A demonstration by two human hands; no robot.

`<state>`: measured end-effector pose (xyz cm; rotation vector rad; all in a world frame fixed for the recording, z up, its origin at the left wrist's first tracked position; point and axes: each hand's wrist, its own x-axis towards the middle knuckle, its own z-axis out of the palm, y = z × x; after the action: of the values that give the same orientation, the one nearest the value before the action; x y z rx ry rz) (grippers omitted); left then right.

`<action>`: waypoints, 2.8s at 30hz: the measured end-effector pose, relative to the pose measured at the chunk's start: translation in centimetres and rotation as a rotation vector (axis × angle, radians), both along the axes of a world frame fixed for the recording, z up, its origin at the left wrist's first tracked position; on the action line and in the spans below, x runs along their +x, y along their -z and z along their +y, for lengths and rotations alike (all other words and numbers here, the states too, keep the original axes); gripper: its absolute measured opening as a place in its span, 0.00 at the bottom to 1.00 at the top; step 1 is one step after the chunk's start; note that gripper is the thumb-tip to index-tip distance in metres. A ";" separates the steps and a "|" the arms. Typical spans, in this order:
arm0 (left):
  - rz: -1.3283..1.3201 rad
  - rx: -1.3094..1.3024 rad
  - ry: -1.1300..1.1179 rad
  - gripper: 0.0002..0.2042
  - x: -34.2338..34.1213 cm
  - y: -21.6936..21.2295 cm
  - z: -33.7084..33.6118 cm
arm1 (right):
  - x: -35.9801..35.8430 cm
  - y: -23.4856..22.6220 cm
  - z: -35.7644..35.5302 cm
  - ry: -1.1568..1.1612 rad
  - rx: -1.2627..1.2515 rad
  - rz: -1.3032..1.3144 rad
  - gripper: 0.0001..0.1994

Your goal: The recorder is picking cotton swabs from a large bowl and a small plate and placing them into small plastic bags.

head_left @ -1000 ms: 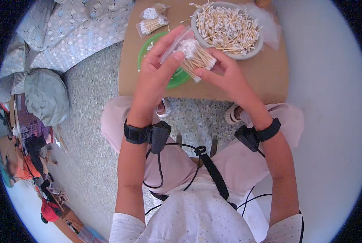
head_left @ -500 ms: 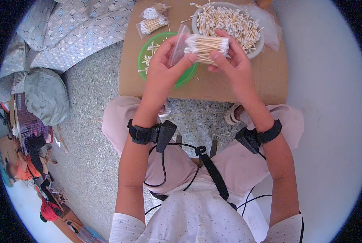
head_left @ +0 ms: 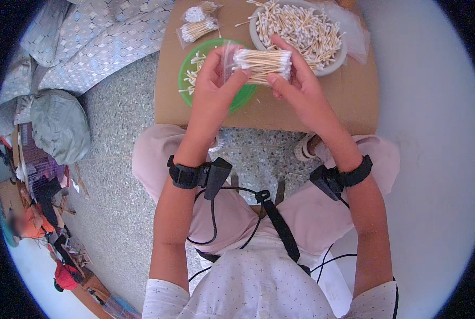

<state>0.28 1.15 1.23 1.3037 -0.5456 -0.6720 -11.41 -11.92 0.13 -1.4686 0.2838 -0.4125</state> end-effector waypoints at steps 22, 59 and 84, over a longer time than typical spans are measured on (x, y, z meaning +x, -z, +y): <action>-0.084 -0.050 0.055 0.21 -0.4 -0.1 0.2 | -0.8 0.0 0.0 0.067 0.178 0.062 0.19; -0.139 -0.039 -0.014 0.12 -1.0 -0.2 0.2 | -0.7 0.1 0.7 0.172 -0.225 0.041 0.12; -0.242 0.151 0.126 0.09 -2.3 -1.8 0.7 | -1.4 -1.6 0.6 0.305 -0.496 -0.090 0.06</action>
<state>-2.05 1.80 3.01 1.5131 -0.7910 -0.6726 -12.86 -11.32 1.77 -1.8905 0.3514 -0.8376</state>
